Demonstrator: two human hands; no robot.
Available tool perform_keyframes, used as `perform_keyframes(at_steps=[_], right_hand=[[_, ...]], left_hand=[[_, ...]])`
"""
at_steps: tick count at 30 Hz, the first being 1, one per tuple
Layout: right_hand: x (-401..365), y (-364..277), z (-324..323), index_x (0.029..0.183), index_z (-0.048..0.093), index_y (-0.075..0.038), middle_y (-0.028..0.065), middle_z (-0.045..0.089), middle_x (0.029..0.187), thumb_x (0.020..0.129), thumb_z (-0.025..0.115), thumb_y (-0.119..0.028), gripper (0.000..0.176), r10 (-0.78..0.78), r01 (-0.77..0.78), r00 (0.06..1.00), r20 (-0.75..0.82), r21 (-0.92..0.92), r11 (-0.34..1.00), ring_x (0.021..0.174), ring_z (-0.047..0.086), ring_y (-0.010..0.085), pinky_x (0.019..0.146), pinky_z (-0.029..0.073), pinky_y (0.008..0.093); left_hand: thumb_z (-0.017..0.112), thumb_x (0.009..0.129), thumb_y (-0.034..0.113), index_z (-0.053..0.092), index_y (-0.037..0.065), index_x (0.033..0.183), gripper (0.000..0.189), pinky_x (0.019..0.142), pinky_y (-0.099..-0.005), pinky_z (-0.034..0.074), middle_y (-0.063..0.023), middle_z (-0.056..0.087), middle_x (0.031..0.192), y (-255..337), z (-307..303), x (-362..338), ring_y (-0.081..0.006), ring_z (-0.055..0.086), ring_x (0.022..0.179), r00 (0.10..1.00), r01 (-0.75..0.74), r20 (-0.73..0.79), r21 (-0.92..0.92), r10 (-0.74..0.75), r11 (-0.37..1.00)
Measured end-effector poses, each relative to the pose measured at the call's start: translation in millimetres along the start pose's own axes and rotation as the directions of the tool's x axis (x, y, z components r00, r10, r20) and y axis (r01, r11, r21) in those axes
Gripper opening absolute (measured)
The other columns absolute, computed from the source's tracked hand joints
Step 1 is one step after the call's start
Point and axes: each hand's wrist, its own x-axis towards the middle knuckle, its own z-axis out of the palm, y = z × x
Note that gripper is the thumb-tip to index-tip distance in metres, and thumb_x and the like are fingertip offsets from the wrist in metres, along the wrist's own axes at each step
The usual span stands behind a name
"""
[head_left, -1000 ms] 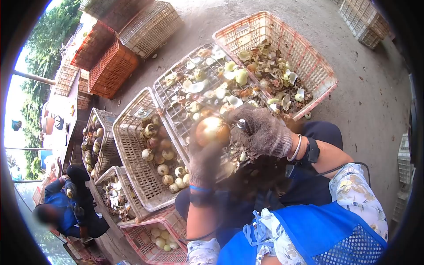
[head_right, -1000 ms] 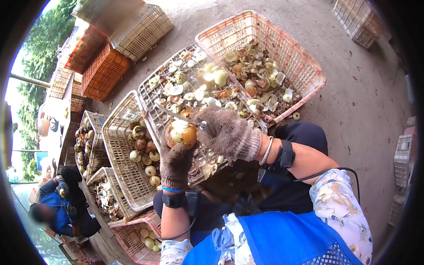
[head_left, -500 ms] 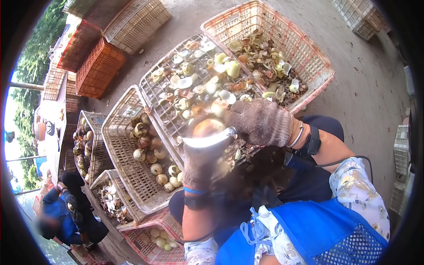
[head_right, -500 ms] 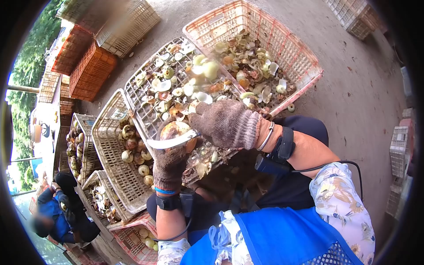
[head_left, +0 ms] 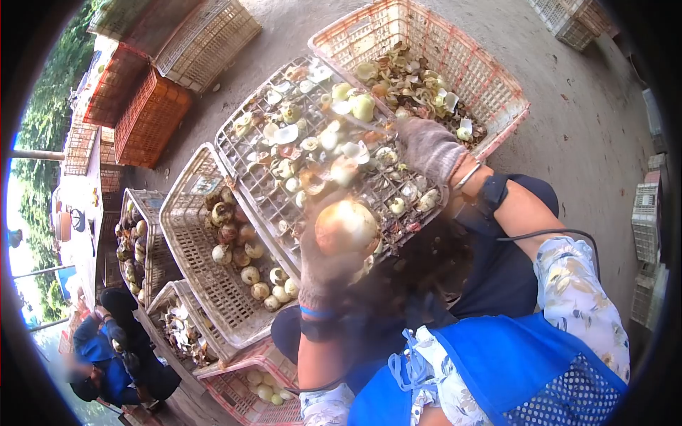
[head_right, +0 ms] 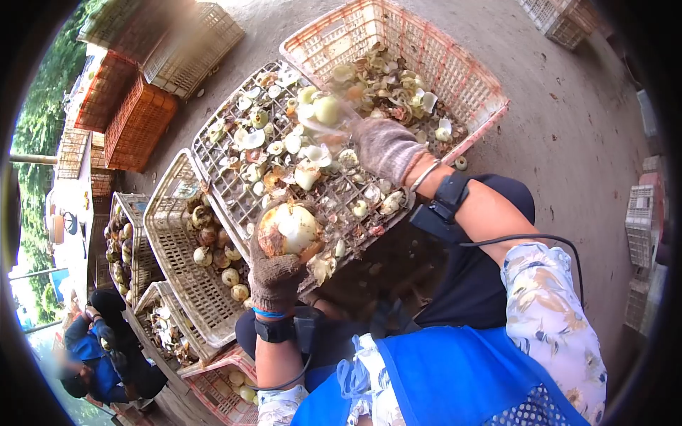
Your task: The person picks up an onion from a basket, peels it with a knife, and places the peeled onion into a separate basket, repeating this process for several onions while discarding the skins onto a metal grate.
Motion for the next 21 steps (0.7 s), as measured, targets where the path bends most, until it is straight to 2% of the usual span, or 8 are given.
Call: perform_keyframes(at_steps=[1,4,8,10,15,18,19,21], right_hand=[[-5.6,-6.3,-7.7,0.097,0.063,-0.004,0.0206,0.064,0.083,0.082,0.061,-0.008,0.016,-0.035,0.038,0.997,-0.063,0.043,0.998,0.08,0.065,0.0386,0.069,0.053,0.0464],[-29.3,-35.9,-22.3,0.096,0.066,-0.004,0.0185,0.065,0.083,0.081,0.063,-0.005,0.016,-0.242,0.287,0.942,-0.232,0.19,0.939,0.075,0.065,0.0385,0.068,0.054,0.0428],[-50.9,-71.8,-36.5,0.098,0.061,-0.006,0.016,0.061,0.087,0.078,0.063,-0.014,0.021,-0.544,0.568,0.823,-0.163,0.219,0.793,0.075,0.065,0.0357,0.066,0.055,0.0423],[-52.9,-77.1,-35.5,0.098,0.06,-0.006,0.0166,0.061,0.091,0.079,0.062,-0.015,0.021,-0.561,0.571,0.821,-0.105,0.159,0.806,0.076,0.066,0.0347,0.064,0.055,0.0419],[-47.8,-76.0,-35.0,0.096,0.061,-0.007,0.0159,0.061,0.088,0.079,0.059,-0.013,0.018,-0.591,0.593,0.805,-0.058,0.127,0.795,0.076,0.066,0.0332,0.063,0.054,0.0432],[-36.6,-54.8,-17.7,0.104,0.061,-0.007,0.0145,0.061,0.085,0.079,0.057,-0.01,0.025,-0.592,0.593,0.805,-0.026,0.051,0.804,0.076,0.065,0.0326,0.064,0.054,0.042],[-30.7,-41.2,-8.1,0.112,0.06,-0.007,0.0131,0.061,0.084,0.079,0.055,-0.007,0.033,-0.581,0.581,0.814,0.018,-0.045,0.813,0.076,0.065,0.0319,0.064,0.054,0.0408],[-14.0,-5.3,1.6,0.102,0.064,-0.005,0.0167,0.064,0.082,0.08,0.06,-0.011,0.023,-0.198,0.202,0.978,0.062,-0.067,0.977,0.078,0.067,0.032,0.064,0.054,0.0414]], left_hand=[[0.075,0.068,-0.005,0.051,0.001,0.132,0.069,0.09,-0.0295,0.049,-0.0071,0.061,0.111,-3.9,-6.2,2.4,-0.0168,0.062,0.097,0.993,0.115,0.069,-0.339,-0.097,0.934],[0.074,0.069,-0.001,0.061,0.002,0.117,0.05,0.082,-0.0302,0.052,-0.0077,0.064,0.107,-27.0,-15.2,10.8,-0.0179,0.063,0.095,0.953,-0.292,0.034,0.365,0.301,0.884],[0.073,0.072,0.003,0.067,0.009,0.107,0.036,0.077,-0.0334,0.053,-0.0075,0.066,0.099,-4.7,-13.3,8.9,-0.0226,0.065,0.089,0.994,-0.088,-0.05,0.206,0.101,0.975],[0.073,0.075,0.003,0.065,0.016,0.117,0.045,0.099,-0.05,0.046,-0.0115,0.063,0.118,-18.4,-26.8,2.4,-0.0366,0.06,0.11,0.808,-0.559,0.366,0.724,0.463,0.404],[0.076,0.073,0.007,0.065,0.016,0.116,0.046,0.1,-0.0511,0.044,-0.0103,0.065,0.114,-25.3,-25.8,6.6,-0.0374,0.058,0.111,0.849,-0.513,0.343,0.717,0.401,0.473],[0.076,0.069,0.001,0.072,0.011,0.093,0.026,0.077,-0.0344,0.054,-0.0098,0.065,0.103,-11.5,-11.7,10.6,-0.0246,0.065,0.092,0.785,-0.583,0.298,0.651,0.543,0.487],[0.076,0.069,0.0,0.072,0.01,0.09,0.023,0.08,-0.0335,0.054,-0.0115,0.064,0.107,-6.5,-6.9,4.5,-0.0243,0.065,0.094,0.91,-0.406,0.159,0.529,0.383,0.745],[0.075,0.069,-0.003,0.069,0.004,0.103,0.035,0.087,-0.0316,0.053,-0.0145,0.061,0.117,-12.1,-13.8,-1.9,-0.0222,0.064,0.101,0.965,-0.262,0.129,0.373,0.229,0.89]])
